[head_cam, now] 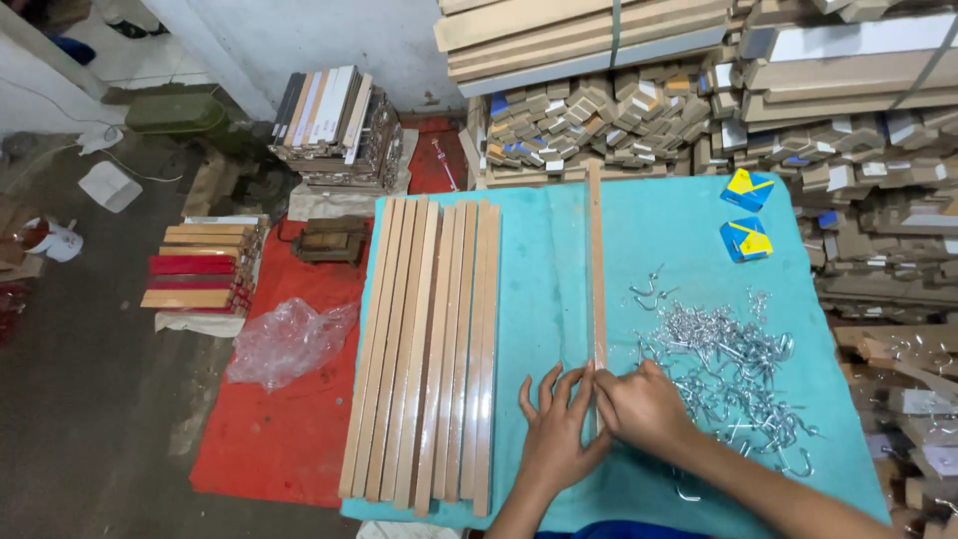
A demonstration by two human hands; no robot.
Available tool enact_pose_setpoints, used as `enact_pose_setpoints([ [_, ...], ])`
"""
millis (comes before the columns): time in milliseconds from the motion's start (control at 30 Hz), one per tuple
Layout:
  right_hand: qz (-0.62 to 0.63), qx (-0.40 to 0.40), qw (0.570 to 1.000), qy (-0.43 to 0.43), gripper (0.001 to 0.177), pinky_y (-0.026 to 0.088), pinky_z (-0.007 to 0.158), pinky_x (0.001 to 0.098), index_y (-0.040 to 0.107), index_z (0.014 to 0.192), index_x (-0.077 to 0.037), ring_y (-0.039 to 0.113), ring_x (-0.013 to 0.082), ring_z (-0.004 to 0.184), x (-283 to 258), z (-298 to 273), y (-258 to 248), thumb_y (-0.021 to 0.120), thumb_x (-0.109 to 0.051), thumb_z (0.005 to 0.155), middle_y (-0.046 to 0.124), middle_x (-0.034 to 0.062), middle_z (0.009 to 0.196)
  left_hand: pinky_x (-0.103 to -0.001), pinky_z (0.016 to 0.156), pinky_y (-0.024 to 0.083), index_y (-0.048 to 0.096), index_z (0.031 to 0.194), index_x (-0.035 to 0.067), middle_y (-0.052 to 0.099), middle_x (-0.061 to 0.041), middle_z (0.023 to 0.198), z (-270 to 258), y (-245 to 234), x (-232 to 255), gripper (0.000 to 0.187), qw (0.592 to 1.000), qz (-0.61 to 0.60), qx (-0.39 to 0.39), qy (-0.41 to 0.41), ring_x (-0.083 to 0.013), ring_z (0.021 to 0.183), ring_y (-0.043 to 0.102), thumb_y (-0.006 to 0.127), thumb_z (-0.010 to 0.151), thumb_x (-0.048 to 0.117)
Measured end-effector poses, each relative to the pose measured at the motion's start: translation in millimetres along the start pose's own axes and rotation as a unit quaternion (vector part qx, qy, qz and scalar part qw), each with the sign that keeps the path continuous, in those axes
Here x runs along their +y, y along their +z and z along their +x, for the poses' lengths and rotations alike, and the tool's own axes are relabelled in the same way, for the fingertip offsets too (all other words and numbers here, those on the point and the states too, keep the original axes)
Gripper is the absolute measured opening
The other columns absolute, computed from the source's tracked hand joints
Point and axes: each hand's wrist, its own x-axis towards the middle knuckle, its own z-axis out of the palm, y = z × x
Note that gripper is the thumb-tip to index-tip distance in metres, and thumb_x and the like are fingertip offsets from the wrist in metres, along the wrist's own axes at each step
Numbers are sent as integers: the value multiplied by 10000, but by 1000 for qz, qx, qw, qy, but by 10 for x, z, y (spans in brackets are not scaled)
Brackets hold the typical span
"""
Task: Attaching metal hooks to a wooden strip by hand in a warehouse setting.
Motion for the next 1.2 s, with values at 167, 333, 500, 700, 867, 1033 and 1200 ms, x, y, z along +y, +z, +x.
enact_pose_setpoints([
  [167,32,71,990,121,239,448,683,446,648,802,-168,554,342,422,-172,-44,-12,506,-264,969,569,71,446,-670,1127,34,164,1626,140,406,-127,1518,41,-23,-9,941,999,9,-30,-16,-421,1467,235,649,847,350],
  [333,88,7,991,100,222,527,759,481,677,985,-175,633,327,477,-11,-65,-128,499,-306,1007,642,54,538,-656,1126,48,172,1627,151,436,-111,1507,37,-18,4,823,1000,17,-8,-19,-401,1472,258,581,948,371],
  [500,30,-138,986,-87,250,480,690,468,504,1174,-149,651,350,800,101,92,-582,427,-367,1077,665,86,881,-671,1115,55,226,1615,130,457,-135,1501,-29,-24,0,737,1000,9,1,-14,-381,1472,275,397,1014,520],
  [700,-146,-20,931,-333,174,456,707,410,572,1080,-187,597,255,842,242,244,-607,670,-138,945,644,29,910,-675,1095,97,330,1588,95,532,-123,1429,-74,55,15,692,997,-3,78,-2,-378,1421,372,357,1031,505],
  [867,-16,-69,963,-260,167,476,680,417,603,1143,-121,620,291,802,236,229,-453,575,-206,1002,657,71,875,-696,1070,125,365,1565,55,519,-152,1422,-65,28,76,695,996,18,89,2,-402,1398,376,323,1035,502],
  [1033,115,-94,981,126,245,488,490,454,656,1074,-193,673,326,541,-233,22,-206,481,-345,992,690,75,637,-673,1092,121,342,1578,43,511,-140,1451,-111,113,10,695,997,25,69,12,-394,1429,360,365,1007,437],
  [1200,78,0,947,312,237,599,697,453,583,915,-296,758,298,786,-486,-70,14,479,-491,1001,704,5,664,-720,1039,48,253,1608,28,434,-184,1470,-80,73,-35,928,1000,22,9,6,-452,1422,284,578,767,247],
])
